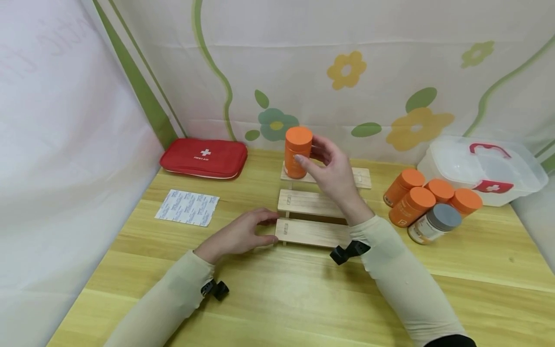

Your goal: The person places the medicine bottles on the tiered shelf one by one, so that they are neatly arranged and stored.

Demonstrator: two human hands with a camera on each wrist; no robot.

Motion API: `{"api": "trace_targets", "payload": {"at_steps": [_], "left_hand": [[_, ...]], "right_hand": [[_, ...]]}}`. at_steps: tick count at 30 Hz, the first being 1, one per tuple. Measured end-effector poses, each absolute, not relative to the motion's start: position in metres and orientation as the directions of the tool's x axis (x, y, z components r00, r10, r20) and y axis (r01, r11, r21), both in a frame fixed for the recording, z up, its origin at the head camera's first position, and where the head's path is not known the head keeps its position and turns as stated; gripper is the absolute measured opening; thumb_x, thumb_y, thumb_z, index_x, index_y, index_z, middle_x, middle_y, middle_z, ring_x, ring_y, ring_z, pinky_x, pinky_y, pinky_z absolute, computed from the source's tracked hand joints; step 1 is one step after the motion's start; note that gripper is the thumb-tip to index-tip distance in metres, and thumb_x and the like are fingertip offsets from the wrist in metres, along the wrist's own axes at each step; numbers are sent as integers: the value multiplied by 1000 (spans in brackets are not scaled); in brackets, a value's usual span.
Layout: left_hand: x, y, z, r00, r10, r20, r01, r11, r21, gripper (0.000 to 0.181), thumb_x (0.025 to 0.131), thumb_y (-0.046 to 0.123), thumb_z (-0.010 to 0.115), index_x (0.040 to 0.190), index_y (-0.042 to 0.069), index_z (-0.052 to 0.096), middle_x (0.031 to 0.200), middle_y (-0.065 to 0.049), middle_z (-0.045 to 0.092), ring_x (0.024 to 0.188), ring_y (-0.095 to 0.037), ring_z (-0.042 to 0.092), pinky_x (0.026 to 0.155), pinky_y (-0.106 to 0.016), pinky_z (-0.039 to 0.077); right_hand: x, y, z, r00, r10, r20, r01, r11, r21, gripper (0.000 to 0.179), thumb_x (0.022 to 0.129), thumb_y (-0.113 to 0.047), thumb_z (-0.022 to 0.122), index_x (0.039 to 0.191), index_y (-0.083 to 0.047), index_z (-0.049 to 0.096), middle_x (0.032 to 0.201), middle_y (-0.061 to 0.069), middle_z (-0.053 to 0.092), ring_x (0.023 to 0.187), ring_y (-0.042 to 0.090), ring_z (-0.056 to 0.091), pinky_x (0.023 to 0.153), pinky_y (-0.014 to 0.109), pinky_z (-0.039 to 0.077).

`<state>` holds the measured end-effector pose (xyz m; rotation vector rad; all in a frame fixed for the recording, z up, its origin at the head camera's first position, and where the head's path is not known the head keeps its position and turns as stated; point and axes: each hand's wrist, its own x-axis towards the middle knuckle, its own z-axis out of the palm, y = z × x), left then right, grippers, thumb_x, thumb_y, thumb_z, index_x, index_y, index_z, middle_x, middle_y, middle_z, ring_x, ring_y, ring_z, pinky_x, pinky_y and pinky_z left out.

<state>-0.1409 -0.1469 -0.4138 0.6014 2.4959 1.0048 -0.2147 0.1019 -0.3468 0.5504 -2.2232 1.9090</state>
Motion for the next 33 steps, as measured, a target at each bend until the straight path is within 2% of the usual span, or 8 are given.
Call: {"api": "trace_targets", "payload": {"at_steps": [12, 21, 29, 33], "left_hand": [[-141, -146, -416, -839, 516, -172, 251, 647, 720, 62, 98, 26, 82, 154, 10, 60, 149, -6, 64, 136, -25, 61, 120, -50, 51], [-138, -149, -415, -843, 518, -149, 247, 617, 747, 62, 99, 29, 81, 153, 8, 59, 148, -7, 65, 137, -27, 61, 120, -51, 50], [-138, -149, -413, -845, 514, -148, 247, 620, 745, 59, 98, 26, 82, 151, 10, 61, 149, -7, 64, 137, -27, 61, 121, -53, 50], [-138, -149, -414, -842, 520, -147, 252, 618, 744, 58, 99, 26, 81, 150, 10, 62, 149, -7, 64, 136, -27, 61, 120, -52, 50]], "right_hand": [[-206, 122, -348, -920, -170, 354, -384, 199, -902, 62, 98, -13, 81, 153, 0, 56, 152, 15, 64, 138, 32, 64, 121, 46, 51], [-192, 136, -343, -908, -161, 387, -417, 241, -876, 59, 97, -5, 80, 151, 3, 57, 151, 17, 65, 138, 32, 64, 121, 40, 50], [-178, 151, -340, -886, -141, 443, -464, 247, -851, 56, 97, -1, 78, 149, 4, 59, 149, 18, 66, 137, 32, 64, 120, 29, 49], [-171, 163, -341, -880, -112, 462, -475, 253, -843, 55, 97, 1, 76, 149, 3, 60, 148, 17, 67, 134, 21, 66, 118, 22, 49]]}}
